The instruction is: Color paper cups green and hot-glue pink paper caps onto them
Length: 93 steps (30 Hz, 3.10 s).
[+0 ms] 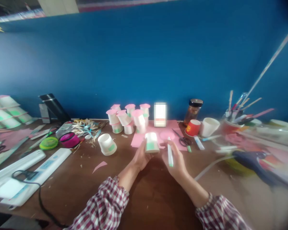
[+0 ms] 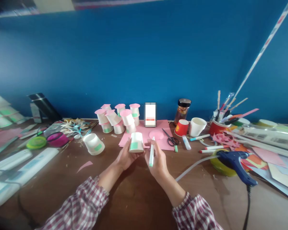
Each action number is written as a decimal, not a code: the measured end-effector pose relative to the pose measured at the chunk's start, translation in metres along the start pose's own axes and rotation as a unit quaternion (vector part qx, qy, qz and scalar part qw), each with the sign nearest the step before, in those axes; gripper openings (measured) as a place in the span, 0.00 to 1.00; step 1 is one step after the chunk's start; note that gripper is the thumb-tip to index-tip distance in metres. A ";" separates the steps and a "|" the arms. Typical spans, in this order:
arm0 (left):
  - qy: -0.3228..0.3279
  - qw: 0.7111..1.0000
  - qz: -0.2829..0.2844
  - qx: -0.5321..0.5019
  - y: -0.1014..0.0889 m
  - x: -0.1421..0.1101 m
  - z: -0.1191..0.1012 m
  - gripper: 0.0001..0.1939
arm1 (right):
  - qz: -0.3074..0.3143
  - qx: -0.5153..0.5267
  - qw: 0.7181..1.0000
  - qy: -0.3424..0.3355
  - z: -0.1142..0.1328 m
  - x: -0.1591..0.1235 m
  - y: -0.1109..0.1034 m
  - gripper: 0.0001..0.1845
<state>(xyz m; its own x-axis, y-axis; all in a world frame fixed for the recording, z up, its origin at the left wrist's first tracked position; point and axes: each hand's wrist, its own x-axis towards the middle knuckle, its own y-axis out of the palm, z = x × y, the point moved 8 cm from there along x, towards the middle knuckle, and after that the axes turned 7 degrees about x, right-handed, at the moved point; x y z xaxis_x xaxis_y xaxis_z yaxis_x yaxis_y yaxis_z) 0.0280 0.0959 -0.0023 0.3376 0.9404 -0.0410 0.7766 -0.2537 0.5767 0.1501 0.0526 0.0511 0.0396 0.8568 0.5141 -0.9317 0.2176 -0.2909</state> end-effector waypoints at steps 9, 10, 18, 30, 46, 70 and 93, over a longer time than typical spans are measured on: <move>-0.027 0.999 -0.014 -0.021 0.001 0.007 0.006 0.15 | -0.096 0.062 0.993 0.019 -0.005 -0.001 -0.021 0.15; -0.029 0.999 -0.020 -0.017 0.000 0.007 0.006 0.14 | -0.114 0.059 0.992 0.019 -0.005 -0.002 -0.024 0.15; -0.047 0.999 -0.002 0.008 0.004 0.008 0.010 0.23 | -0.104 0.107 0.988 0.036 0.002 -0.004 -0.020 0.07; -0.041 0.999 0.021 0.019 0.007 0.007 0.014 0.24 | -0.082 0.024 0.996 0.010 0.004 -0.002 -0.019 0.08; -0.036 0.998 0.024 0.046 0.006 0.007 0.016 0.25 | -0.063 0.040 0.997 0.019 0.003 0.000 -0.016 0.06; -0.028 0.998 0.025 0.058 0.006 0.008 0.016 0.25 | -0.067 0.012 0.998 0.006 0.003 -0.002 -0.017 0.06; -0.029 0.998 0.024 0.051 0.007 0.007 0.015 0.24 | -0.069 0.004 0.998 0.009 0.003 -0.001 -0.017 0.07</move>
<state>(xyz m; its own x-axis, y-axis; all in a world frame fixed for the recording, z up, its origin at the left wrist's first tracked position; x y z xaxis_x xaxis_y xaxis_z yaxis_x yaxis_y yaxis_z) 0.0436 0.0976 -0.0111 0.4030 0.9130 -0.0640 0.8081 -0.3221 0.4932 0.1651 0.0464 0.0579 0.1739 0.8275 0.5339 -0.9198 0.3301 -0.2122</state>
